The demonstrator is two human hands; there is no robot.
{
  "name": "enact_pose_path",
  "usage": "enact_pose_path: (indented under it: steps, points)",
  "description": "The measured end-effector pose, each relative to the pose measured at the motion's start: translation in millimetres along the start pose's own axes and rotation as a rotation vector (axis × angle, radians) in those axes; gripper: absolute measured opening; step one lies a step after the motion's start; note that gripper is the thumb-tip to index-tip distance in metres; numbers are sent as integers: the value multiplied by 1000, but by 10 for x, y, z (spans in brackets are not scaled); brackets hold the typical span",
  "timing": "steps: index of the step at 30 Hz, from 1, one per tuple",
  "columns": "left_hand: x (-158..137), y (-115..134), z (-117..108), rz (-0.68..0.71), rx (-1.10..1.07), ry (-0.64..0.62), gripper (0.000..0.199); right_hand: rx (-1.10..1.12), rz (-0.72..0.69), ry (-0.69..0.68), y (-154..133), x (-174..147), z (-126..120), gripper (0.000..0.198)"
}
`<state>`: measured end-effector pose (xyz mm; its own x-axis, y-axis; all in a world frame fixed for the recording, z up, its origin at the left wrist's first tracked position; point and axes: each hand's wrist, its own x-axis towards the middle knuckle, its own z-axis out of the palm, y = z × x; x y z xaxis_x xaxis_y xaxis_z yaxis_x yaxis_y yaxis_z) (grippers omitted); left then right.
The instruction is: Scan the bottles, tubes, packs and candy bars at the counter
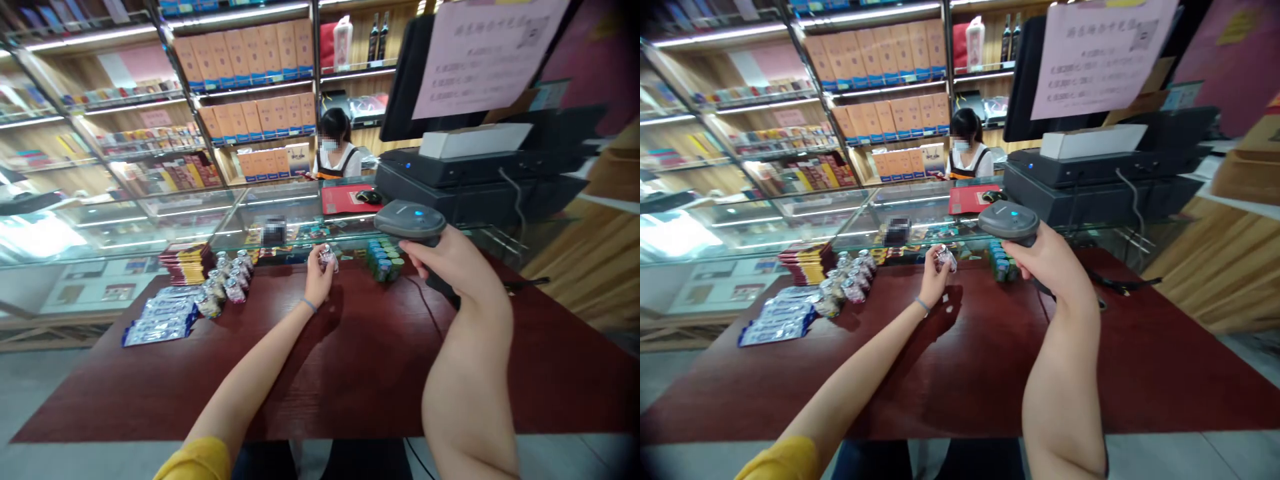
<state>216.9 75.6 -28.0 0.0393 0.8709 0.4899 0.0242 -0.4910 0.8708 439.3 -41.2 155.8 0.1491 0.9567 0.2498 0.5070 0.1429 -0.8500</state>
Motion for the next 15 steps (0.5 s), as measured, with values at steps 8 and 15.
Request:
enact_pose_path:
  steps: [8, 15]
  points:
    - [-478, 397, -1425, -203, -90, 18, 67, -146, -87, -135, -335, 13, 592, 42]
    - [-617, 568, -2092, -379, -292, 68, 61, -515, -265, -355, -622, -185, 1255, 49]
